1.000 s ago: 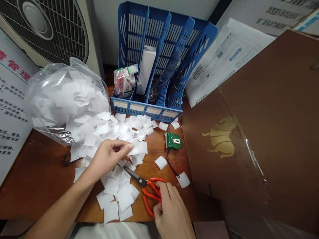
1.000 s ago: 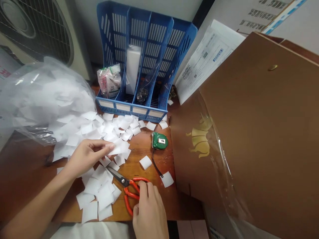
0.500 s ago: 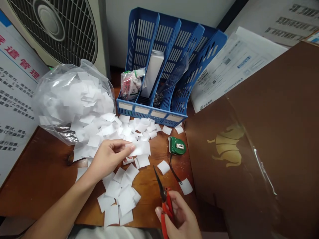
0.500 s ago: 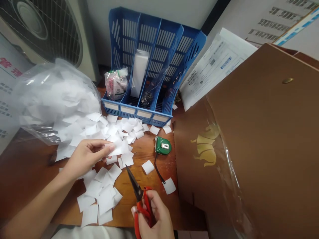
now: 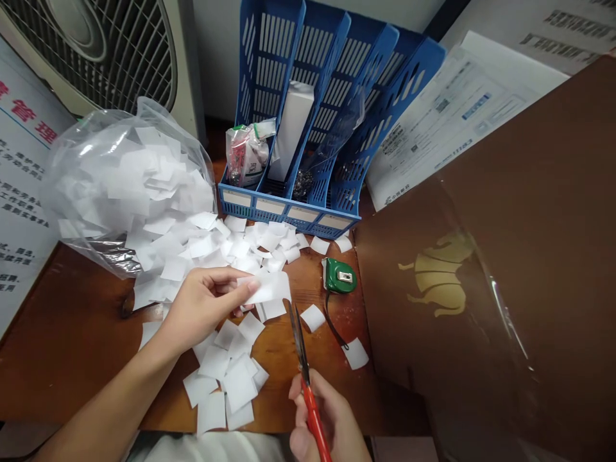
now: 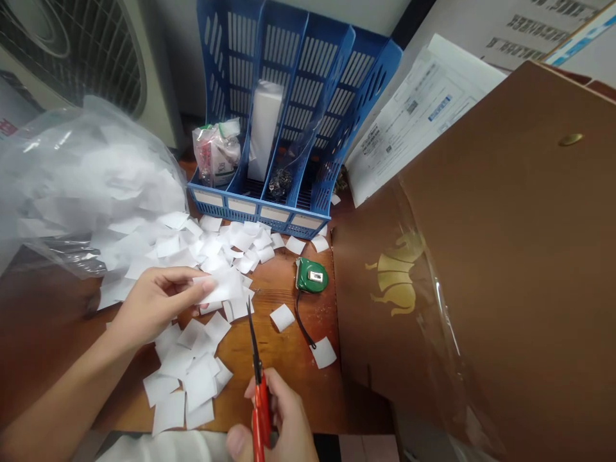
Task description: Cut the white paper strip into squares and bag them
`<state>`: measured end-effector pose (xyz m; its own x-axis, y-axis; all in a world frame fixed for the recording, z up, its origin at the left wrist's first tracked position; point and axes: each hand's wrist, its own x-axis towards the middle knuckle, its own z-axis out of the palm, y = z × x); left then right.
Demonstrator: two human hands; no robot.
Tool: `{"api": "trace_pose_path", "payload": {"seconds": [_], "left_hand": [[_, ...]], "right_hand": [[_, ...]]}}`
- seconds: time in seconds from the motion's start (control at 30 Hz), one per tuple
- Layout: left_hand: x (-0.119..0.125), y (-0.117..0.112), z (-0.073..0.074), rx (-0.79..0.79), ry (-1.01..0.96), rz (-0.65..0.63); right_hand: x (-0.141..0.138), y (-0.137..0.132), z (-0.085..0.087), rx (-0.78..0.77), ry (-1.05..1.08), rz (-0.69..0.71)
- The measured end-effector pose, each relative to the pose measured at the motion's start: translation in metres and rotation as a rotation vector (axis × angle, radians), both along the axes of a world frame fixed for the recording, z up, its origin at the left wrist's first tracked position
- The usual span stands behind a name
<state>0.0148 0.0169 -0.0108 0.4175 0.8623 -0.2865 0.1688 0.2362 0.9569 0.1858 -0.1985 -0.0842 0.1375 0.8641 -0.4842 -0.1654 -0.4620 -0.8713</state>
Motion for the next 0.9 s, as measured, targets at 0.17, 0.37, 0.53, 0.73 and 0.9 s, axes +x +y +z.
{"api": "trace_pose_path", "payload": {"seconds": [0.17, 0.37, 0.53, 0.73, 0.9], "left_hand": [[0.007, -0.005, 0.0, 0.006, 0.012, -0.064], [0.004, -0.004, 0.002, 0.026, 0.011, 0.027], [0.004, -0.006, 0.003, 0.019, 0.03, 0.01], [0.006, -0.011, -0.004, -0.008, 0.007, -0.094], [0.007, -0.014, -0.007, -0.04, -0.008, -0.119]], "right_hand": [[-0.011, 0.029, 0.01, 0.043, 0.084, 0.031], [-0.009, 0.01, -0.003, 0.005, 0.006, -0.008], [-0.007, -0.001, -0.003, -0.014, -0.078, -0.011], [-0.012, 0.02, 0.007, -0.009, -0.047, -0.045], [-0.017, 0.034, 0.011, 0.038, 0.058, -0.019]]}}
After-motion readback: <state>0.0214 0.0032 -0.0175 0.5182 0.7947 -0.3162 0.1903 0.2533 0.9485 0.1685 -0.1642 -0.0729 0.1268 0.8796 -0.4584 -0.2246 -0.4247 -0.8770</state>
